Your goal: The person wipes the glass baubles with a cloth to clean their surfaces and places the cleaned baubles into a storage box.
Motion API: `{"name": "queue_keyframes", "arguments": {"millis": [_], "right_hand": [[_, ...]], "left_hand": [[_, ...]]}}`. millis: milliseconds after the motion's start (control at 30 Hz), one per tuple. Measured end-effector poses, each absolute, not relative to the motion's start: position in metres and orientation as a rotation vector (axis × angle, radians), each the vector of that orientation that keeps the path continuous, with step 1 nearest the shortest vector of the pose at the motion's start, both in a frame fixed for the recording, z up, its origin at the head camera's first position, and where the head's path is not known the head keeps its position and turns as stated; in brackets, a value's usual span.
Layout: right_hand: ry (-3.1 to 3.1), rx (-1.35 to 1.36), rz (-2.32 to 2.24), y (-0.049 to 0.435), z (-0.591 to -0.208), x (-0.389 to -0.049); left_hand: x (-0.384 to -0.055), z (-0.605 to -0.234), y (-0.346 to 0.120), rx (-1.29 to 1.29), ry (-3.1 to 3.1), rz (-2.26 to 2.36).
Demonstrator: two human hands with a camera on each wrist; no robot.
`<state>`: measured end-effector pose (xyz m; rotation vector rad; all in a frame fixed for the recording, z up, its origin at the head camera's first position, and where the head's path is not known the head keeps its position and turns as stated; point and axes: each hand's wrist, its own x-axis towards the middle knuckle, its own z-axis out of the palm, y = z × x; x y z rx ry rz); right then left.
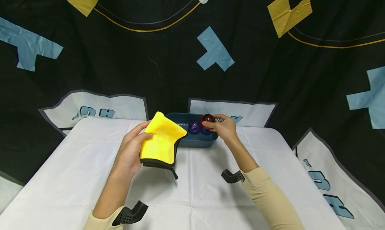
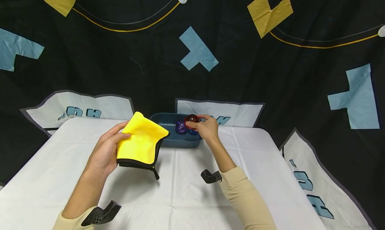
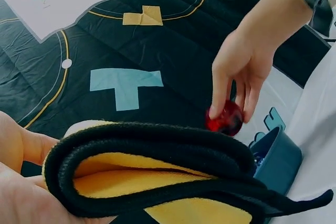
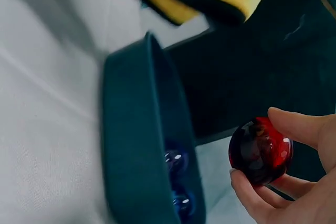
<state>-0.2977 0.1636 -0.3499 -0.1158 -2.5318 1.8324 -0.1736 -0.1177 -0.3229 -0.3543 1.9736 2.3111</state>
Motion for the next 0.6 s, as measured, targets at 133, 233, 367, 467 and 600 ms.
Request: {"name": "queue_keyframes", "arguments": {"millis": [133,233,367,467,600], "right_hand": [[-2.641,-0.124,1.646,0.155,-0.362,-0.317],[-2.730,-0.114,1.494,0.148,-0.373,-0.328],[-2.808,-0.065,1.391,0.142,-0.388,-0.336],[-2.872,-0.028,1.293,0.139,-0.395,-0.339],[-2.952,-0.014,1.169,0.137,-0.399,-0.341]], "left_hand": [[-0.174,-0.323,-0.121,-0.373,1.979,2.307],[-0.175,-0.323,-0.123,-0.379,1.978,2.306],[-0.176,-0.323,-0.125,-0.380,1.968,2.313],[-0.176,-0.323,-0.126,-0.370,1.959,2.324],[-0.175,-0.323,-0.126,-0.361,1.959,2.328]]}}
